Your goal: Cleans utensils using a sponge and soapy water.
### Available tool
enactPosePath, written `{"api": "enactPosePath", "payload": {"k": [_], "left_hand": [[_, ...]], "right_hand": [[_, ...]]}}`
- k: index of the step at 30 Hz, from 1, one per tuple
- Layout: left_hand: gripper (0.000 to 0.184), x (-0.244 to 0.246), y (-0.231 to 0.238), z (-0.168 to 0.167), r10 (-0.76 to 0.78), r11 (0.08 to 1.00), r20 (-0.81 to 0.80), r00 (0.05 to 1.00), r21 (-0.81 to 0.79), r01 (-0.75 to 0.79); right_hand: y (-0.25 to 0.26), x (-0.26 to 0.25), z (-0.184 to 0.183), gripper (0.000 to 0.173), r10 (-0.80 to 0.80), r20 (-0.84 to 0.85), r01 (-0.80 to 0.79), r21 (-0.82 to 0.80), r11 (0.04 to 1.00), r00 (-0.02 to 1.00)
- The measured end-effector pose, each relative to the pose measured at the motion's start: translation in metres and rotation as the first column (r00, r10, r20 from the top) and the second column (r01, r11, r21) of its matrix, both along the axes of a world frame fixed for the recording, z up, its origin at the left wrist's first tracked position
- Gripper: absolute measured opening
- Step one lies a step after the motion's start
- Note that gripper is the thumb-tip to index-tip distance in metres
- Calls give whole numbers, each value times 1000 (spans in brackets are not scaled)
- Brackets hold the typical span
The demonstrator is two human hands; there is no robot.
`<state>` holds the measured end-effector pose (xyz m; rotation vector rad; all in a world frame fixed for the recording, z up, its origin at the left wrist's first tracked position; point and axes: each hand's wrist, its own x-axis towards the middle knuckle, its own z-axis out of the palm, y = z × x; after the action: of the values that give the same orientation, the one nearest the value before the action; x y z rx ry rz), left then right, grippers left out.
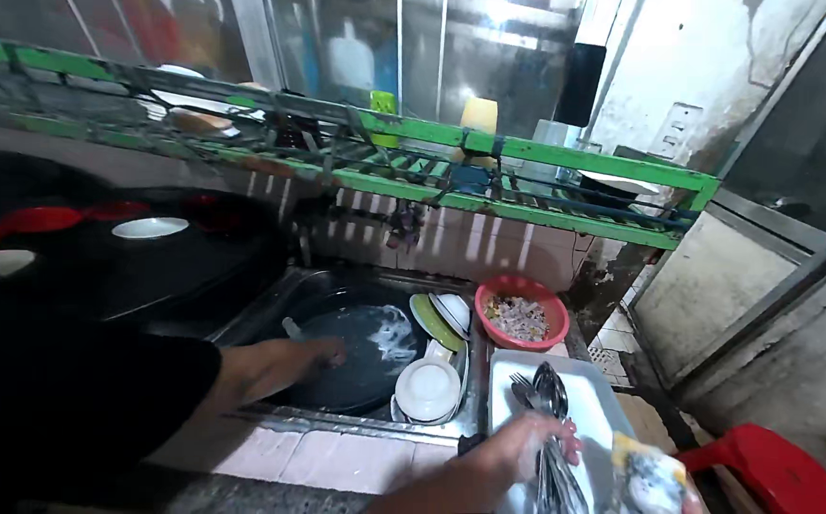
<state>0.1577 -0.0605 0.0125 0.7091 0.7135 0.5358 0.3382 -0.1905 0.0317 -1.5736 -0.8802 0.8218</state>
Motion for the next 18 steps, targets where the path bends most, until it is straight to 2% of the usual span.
{"api": "enactPosePath", "payload": {"k": [2, 5, 7, 9, 11, 13, 15, 18], "left_hand": [[19, 4, -13, 2, -43, 999, -76, 996, -21, 42], [8, 5, -28, 13, -172, 985, -97, 980, -23, 170], [11, 4, -33, 23, -289, 951, -228, 930, 38, 305], [12, 5, -32, 17, -351, 922, -273, 896, 66, 381], [12, 6, -28, 11, -314, 941, -206, 927, 63, 333], [13, 5, -28, 13, -173, 983, -156, 972, 39, 181], [15, -1, -26, 16, -59, 991, -212, 976, 102, 82], [20, -9, -25, 21, -72, 960, -377, 924, 225, 167]], "right_hand": [[3, -11, 9, 80, -30, 4, 30, 92, 995, 1000], [16, -38, 17, 74, -30, 250, -19, 190, 982, 968], [36, -46, 15, 66, -55, 456, -55, 225, 973, 888], [56, -42, 16, 65, -70, 481, -18, 177, 984, 874], [72, -41, 19, 67, -95, 358, 47, 141, 989, 929], [77, -47, 19, 68, -91, 276, 52, 145, 988, 957], [67, -54, 13, 68, 9, 279, -43, 119, 992, 960], [48, -43, 15, 62, 306, 408, -317, -41, 947, 860]]}}
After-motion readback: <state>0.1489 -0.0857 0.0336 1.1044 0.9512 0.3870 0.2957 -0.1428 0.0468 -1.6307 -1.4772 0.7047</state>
